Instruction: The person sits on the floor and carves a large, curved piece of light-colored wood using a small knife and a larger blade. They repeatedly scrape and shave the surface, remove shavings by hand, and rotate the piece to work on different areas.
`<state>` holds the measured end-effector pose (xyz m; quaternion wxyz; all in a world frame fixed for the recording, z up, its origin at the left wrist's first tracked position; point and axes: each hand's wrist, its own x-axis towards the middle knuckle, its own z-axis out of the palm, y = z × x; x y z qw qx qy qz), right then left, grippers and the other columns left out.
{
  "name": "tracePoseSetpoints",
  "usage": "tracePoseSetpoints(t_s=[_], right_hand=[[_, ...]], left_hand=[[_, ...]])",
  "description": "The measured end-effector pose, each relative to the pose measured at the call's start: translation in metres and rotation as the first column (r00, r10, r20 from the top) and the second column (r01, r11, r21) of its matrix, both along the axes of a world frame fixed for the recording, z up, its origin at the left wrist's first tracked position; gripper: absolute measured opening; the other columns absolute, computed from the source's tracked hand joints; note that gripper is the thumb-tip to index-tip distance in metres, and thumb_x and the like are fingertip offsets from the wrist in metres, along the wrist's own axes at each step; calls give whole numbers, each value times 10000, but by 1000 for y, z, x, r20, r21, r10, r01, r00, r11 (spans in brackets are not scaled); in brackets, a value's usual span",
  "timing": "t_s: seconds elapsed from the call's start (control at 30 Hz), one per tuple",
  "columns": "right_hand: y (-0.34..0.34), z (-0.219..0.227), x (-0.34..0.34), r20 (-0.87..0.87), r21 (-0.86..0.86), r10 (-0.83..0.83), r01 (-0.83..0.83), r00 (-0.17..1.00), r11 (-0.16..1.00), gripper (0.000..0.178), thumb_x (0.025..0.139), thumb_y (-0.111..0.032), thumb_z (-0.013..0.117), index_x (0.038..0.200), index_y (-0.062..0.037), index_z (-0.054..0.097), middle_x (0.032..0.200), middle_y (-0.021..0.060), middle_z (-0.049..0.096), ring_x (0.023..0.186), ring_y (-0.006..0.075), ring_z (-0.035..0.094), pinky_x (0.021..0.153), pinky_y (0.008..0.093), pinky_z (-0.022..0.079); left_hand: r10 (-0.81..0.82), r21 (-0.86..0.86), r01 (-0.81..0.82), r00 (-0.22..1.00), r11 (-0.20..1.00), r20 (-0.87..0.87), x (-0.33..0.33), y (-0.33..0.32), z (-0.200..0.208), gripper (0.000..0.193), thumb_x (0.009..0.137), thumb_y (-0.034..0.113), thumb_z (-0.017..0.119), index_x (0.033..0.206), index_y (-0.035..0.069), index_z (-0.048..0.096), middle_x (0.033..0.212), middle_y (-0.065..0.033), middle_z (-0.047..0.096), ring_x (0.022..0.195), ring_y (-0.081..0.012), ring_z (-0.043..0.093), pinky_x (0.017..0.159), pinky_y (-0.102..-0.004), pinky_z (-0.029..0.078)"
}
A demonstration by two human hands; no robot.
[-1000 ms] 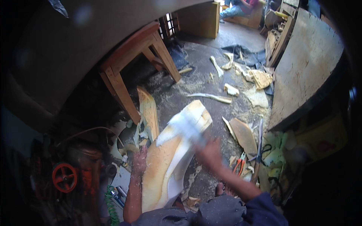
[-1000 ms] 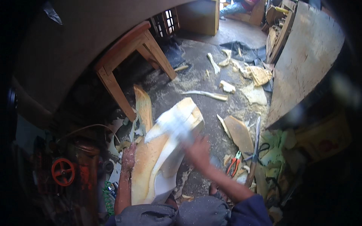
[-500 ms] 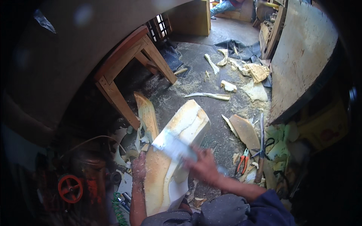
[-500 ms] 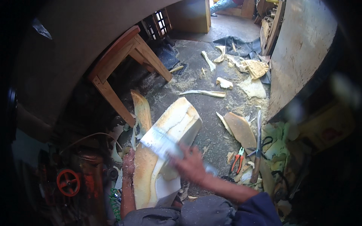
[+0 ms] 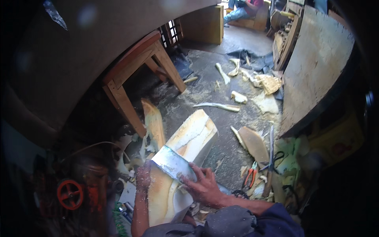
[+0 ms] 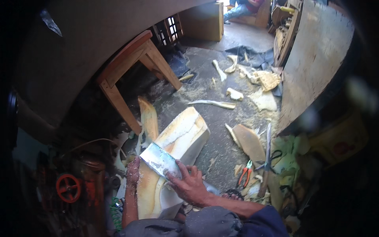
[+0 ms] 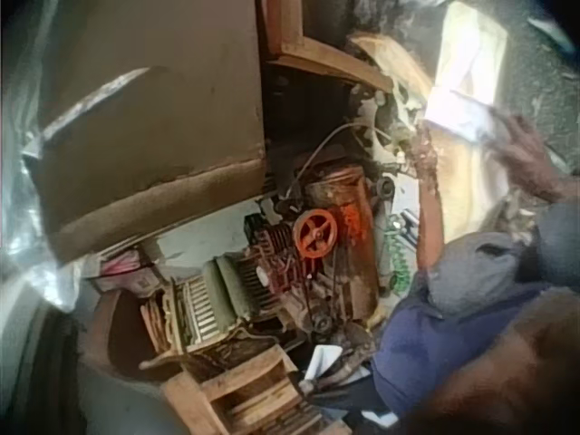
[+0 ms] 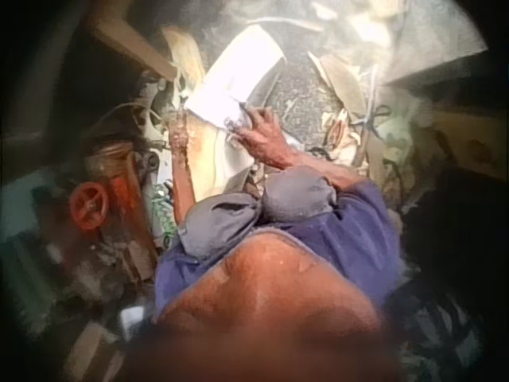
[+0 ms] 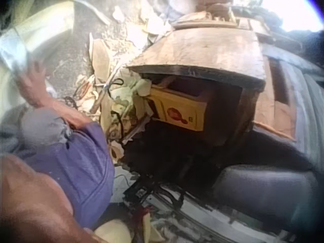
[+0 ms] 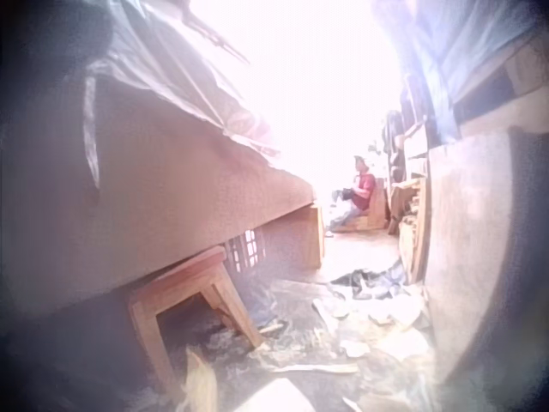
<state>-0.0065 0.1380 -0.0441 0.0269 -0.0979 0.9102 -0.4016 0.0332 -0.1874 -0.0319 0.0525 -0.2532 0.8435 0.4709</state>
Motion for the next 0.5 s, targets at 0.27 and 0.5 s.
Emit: tracePoseSetpoints(t_s=[0.27,0.5], right_hand=[[7,-6,-11,-319,513,256,-60,913,856,372,1035,-283,568,1396,-229,640,1335,239,568,1046,373,511,907,527,448],[5,14,-15,-194,302,195,-131,961,944,440,1041,-381,548,1476,-315,551,1536,255,429,1221,447,456,952,554,460]], left_hand=[[-158,-311,91,967,946,-199,-4,1,-8,652,1054,551,504,1028,-61,729,956,-327,692,910,-408,670,803,-528,470],[-128,-177,111,987,978,-92,5,-9,-8,680,1053,591,467,1088,-40,718,1013,-338,686,968,-467,659,824,-569,458]])
